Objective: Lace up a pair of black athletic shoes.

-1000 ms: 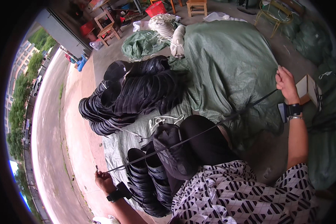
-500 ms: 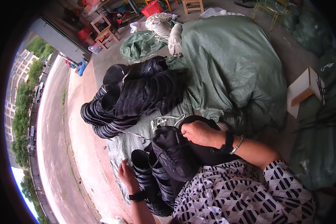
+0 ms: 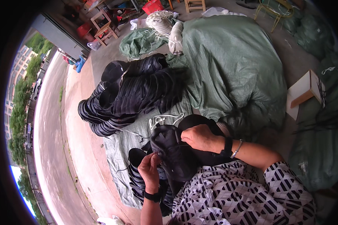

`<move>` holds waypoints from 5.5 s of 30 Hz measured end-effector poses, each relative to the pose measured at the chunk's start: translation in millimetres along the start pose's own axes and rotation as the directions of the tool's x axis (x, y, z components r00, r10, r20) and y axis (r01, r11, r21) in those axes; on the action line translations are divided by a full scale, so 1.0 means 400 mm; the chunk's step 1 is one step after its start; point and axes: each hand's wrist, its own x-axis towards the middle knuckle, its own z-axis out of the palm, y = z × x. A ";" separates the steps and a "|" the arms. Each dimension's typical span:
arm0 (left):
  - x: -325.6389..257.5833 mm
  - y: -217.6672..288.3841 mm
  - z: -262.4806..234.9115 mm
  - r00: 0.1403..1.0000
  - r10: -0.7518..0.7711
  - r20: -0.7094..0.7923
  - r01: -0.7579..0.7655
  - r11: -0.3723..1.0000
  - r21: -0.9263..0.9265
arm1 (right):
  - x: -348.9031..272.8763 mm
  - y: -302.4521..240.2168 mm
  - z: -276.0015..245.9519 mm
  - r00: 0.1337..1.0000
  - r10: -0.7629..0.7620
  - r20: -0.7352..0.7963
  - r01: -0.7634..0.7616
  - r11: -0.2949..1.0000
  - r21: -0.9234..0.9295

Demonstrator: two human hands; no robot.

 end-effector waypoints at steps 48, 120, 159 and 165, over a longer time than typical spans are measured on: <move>0.037 -0.027 0.031 0.955 0.283 0.091 -0.296 0.882 0.367 | 0.097 -0.007 -0.039 0.789 -0.561 0.252 0.615 0.723 -0.316; 0.070 0.029 -0.064 0.957 -0.234 0.171 0.278 0.906 -0.319 | 0.110 0.211 -0.320 0.767 0.632 -0.109 0.171 -0.037 0.985; 0.021 0.070 -0.018 0.912 -0.259 0.318 0.235 0.966 0.112 | 0.042 -0.019 -0.008 0.994 -0.062 0.090 0.069 0.995 -0.077; 0.019 0.079 -0.060 0.838 -0.408 0.363 0.466 0.881 -0.087 | 0.056 -0.046 -0.020 0.975 -0.169 0.144 0.200 0.948 -0.246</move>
